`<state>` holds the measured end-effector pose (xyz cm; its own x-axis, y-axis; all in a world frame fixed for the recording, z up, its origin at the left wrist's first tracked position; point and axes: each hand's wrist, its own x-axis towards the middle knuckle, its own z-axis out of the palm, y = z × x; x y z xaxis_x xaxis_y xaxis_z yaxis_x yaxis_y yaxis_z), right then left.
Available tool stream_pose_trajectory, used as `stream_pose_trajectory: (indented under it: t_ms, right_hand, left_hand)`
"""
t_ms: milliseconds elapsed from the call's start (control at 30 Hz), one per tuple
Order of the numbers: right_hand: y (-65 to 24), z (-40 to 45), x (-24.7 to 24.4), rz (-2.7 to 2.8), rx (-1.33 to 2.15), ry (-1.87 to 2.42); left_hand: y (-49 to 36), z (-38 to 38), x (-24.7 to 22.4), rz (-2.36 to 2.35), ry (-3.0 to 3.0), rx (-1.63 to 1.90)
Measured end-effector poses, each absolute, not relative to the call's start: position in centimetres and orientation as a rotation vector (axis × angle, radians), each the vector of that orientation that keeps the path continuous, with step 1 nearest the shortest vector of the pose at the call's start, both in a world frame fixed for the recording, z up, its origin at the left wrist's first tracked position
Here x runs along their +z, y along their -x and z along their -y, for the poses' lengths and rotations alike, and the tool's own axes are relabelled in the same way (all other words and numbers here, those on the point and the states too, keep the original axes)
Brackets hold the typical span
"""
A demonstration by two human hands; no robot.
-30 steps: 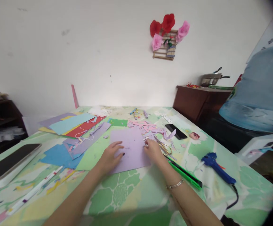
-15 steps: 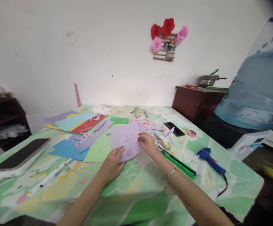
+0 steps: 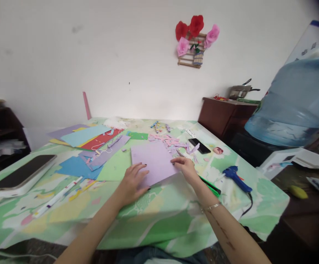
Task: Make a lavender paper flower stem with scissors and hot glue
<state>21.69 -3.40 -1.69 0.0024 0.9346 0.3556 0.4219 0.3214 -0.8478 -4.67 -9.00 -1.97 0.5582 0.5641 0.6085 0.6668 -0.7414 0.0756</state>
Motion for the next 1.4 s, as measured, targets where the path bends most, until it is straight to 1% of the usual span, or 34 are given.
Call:
stream_pose_trajectory:
  t_ms: [100, 200, 467, 733, 1000, 1200, 1400]
  right_hand:
    - [-22.6, 5.1, -3.1, 1.643, 0.685, 1.240]
    - [-23.1, 6.4, -3.6, 1.730, 0.668, 1.205]
    - [-23.3, 8.7, -3.3, 1.974, 0.466, 1.109]
    - [-23.2, 8.8, -3.3, 1.996, 0.378, 1.241]
    - [-23.0, 8.7, -3.6, 1.927, 0.324, 1.414]
    - [-23.1, 8.7, -3.7, 1.867, 0.329, 1.486]
    - [-23.0, 8.8, -3.6, 1.813, 0.362, 1.519]
  left_hand:
    - [4.2, 9.3, -2.2, 0.913, 2.785, -0.821]
    - [4.1, 9.2, -2.7, 0.902, 2.848, -0.837]
    - [4.8, 8.7, -3.9, 1.061, 2.843, -1.002]
    - [4.9, 8.7, -3.0, 1.328, 2.869, -1.112]
    - [5.2, 8.3, -2.7, 1.765, 2.745, -0.961]
    - [5.0, 8.2, -2.5, 1.903, 2.689, -0.858]
    - [5.0, 8.2, -2.5, 1.957, 2.648, -0.836]
